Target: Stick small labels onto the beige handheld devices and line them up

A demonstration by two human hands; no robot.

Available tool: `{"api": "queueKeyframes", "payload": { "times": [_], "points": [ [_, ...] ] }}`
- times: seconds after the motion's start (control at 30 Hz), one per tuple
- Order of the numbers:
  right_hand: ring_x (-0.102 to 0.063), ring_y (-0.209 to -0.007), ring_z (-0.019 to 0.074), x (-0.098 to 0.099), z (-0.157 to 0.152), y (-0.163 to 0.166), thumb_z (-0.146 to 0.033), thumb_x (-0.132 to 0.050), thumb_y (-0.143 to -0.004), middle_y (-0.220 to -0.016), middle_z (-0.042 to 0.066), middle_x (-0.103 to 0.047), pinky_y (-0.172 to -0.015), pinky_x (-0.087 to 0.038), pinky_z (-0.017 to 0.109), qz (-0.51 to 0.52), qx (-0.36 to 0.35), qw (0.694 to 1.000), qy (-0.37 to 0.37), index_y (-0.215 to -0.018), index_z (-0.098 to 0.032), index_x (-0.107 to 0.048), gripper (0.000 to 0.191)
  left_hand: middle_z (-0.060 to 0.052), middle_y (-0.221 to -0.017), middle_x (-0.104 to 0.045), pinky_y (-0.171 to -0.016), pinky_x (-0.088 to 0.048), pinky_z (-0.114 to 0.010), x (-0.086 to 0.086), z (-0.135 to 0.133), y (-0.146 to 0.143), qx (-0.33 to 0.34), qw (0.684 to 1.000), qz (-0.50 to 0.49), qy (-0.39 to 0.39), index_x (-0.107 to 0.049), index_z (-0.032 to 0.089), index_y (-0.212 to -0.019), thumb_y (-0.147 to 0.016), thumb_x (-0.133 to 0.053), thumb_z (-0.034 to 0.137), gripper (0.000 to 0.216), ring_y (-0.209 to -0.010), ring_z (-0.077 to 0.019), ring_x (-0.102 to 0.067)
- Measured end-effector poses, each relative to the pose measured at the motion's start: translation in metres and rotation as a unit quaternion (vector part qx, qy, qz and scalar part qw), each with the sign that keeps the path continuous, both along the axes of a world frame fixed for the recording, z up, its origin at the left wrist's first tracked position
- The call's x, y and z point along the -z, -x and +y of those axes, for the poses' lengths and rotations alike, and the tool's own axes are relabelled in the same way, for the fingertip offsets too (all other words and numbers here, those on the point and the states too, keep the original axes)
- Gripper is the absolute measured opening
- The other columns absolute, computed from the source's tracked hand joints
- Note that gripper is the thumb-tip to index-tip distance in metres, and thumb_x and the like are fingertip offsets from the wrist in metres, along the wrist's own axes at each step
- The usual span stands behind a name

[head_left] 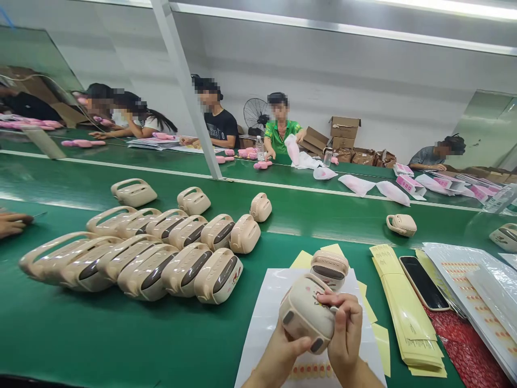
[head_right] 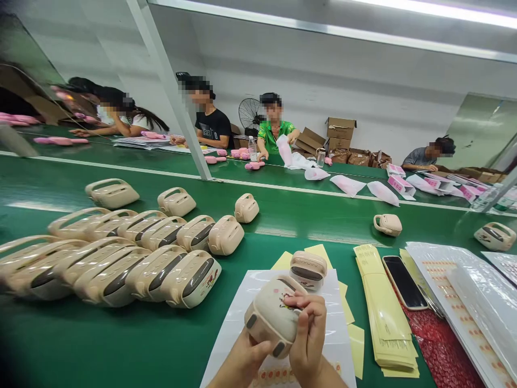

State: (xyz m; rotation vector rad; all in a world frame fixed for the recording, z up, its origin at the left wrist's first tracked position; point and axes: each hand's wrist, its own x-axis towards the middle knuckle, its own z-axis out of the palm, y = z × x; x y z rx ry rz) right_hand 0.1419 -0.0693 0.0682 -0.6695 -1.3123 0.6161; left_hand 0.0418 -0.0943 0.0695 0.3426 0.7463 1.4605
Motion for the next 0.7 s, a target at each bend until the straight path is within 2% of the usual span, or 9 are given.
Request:
{"api": "queueKeyframes", "payload": {
  "times": [0.07, 0.13, 0.2, 0.27, 0.33, 0.43, 0.53, 0.6, 0.7],
  "points": [
    [-0.058, -0.087, 0.0165, -0.004, -0.003, -0.004, -0.025, -0.029, -0.094, -0.089, 0.002, -0.055, -0.082, -0.047, 0.043, -0.032, -0.035, 0.998, -0.046, -0.092, -0.026, -0.043, 0.014, -0.009, -0.103, -0.068, -0.089, -0.042, -0.045, -0.004, 0.0, 0.014, 0.044, 0.998, -0.049, 0.007, -0.059, 0.026, -0.109, -0.039, -0.08, 0.053, 0.079, -0.11, -0.0349, -0.052],
    [-0.06, -0.083, 0.0166, -0.006, -0.008, -0.004, -0.024, -0.028, -0.094, -0.089, 0.003, -0.057, -0.078, -0.049, 0.042, -0.046, -0.069, 0.993, -0.078, -0.094, -0.027, -0.042, 0.015, -0.012, -0.1, -0.069, -0.089, -0.041, -0.047, -0.011, 0.0, 0.027, 0.106, 0.99, -0.087, 0.034, -0.063, 0.021, -0.102, -0.053, -0.063, 0.068, 0.068, -0.109, -0.0349, -0.053],
    [-0.062, -0.078, 0.0161, -0.006, -0.013, -0.001, -0.024, -0.028, -0.094, -0.087, 0.002, -0.058, -0.074, -0.052, 0.039, -0.037, -0.083, 0.992, -0.085, -0.095, -0.028, -0.042, 0.015, -0.016, -0.095, -0.069, -0.088, -0.042, -0.046, -0.016, 0.001, 0.037, 0.185, 0.977, -0.095, 0.052, -0.066, 0.014, -0.094, -0.059, -0.059, 0.068, 0.065, -0.104, -0.0351, -0.056],
    [-0.062, -0.075, 0.0156, -0.004, -0.016, 0.002, -0.025, -0.028, -0.094, -0.084, 0.002, -0.06, -0.07, -0.053, 0.036, -0.036, -0.087, 0.992, -0.083, -0.094, -0.029, -0.043, 0.015, -0.017, -0.091, -0.069, -0.087, -0.043, -0.045, -0.02, 0.003, 0.042, 0.234, 0.967, -0.079, 0.062, -0.067, 0.01, -0.086, -0.058, -0.065, 0.059, 0.056, -0.096, -0.0339, -0.061],
    [-0.061, -0.077, 0.0161, 0.001, -0.013, 0.0, -0.026, -0.028, -0.094, -0.085, 0.003, -0.062, -0.07, -0.053, 0.036, -0.061, -0.086, 0.991, -0.084, -0.093, -0.028, -0.043, 0.015, -0.015, -0.085, -0.07, -0.082, -0.045, -0.045, -0.02, 0.006, 0.048, 0.191, 0.98, -0.003, 0.059, -0.067, 0.012, -0.078, -0.056, -0.069, 0.049, 0.043, -0.084, -0.031, -0.064],
    [-0.058, -0.082, 0.0173, 0.015, 0.0, -0.012, -0.025, -0.029, -0.094, -0.084, 0.003, -0.061, -0.072, -0.051, 0.037, -0.101, -0.04, 0.992, -0.071, -0.091, -0.026, -0.043, 0.015, -0.008, -0.076, -0.069, -0.074, -0.048, -0.039, -0.021, 0.02, 0.061, 0.042, 0.985, 0.166, 0.03, -0.064, 0.016, -0.068, -0.051, -0.075, 0.039, 0.03, -0.076, -0.0259, -0.063],
    [-0.055, -0.08, 0.0179, 0.034, 0.012, -0.026, -0.026, -0.03, -0.094, -0.081, 0.004, -0.056, -0.068, -0.049, 0.035, -0.123, 0.013, 0.992, 0.002, -0.084, -0.023, -0.044, 0.017, -0.004, -0.081, -0.067, -0.077, -0.046, -0.033, -0.022, 0.048, 0.077, -0.037, 0.965, 0.258, 0.004, -0.063, 0.017, -0.075, -0.05, -0.076, 0.034, 0.033, -0.085, -0.0236, -0.06],
    [-0.055, -0.076, 0.0174, 0.048, 0.015, -0.031, -0.028, -0.031, -0.093, -0.079, 0.004, -0.053, -0.066, -0.049, 0.033, -0.14, 0.003, 0.989, 0.051, -0.081, -0.022, -0.045, 0.019, -0.002, -0.086, -0.065, -0.081, -0.044, -0.033, -0.023, 0.074, 0.086, -0.087, 0.945, 0.314, -0.015, -0.062, 0.019, -0.08, -0.05, -0.075, 0.034, 0.036, -0.094, -0.0239, -0.057],
    [-0.053, -0.071, 0.0166, 0.065, 0.014, -0.029, -0.031, -0.031, -0.093, -0.078, 0.003, -0.048, -0.064, -0.049, 0.032, -0.141, -0.031, 0.985, 0.097, -0.081, -0.022, -0.046, 0.021, -0.002, -0.092, -0.062, -0.088, -0.039, -0.035, -0.021, 0.113, 0.097, -0.16, 0.896, 0.413, -0.033, -0.059, 0.02, -0.073, -0.056, -0.073, 0.027, 0.024, -0.103, -0.025, -0.052]
  ]
}}
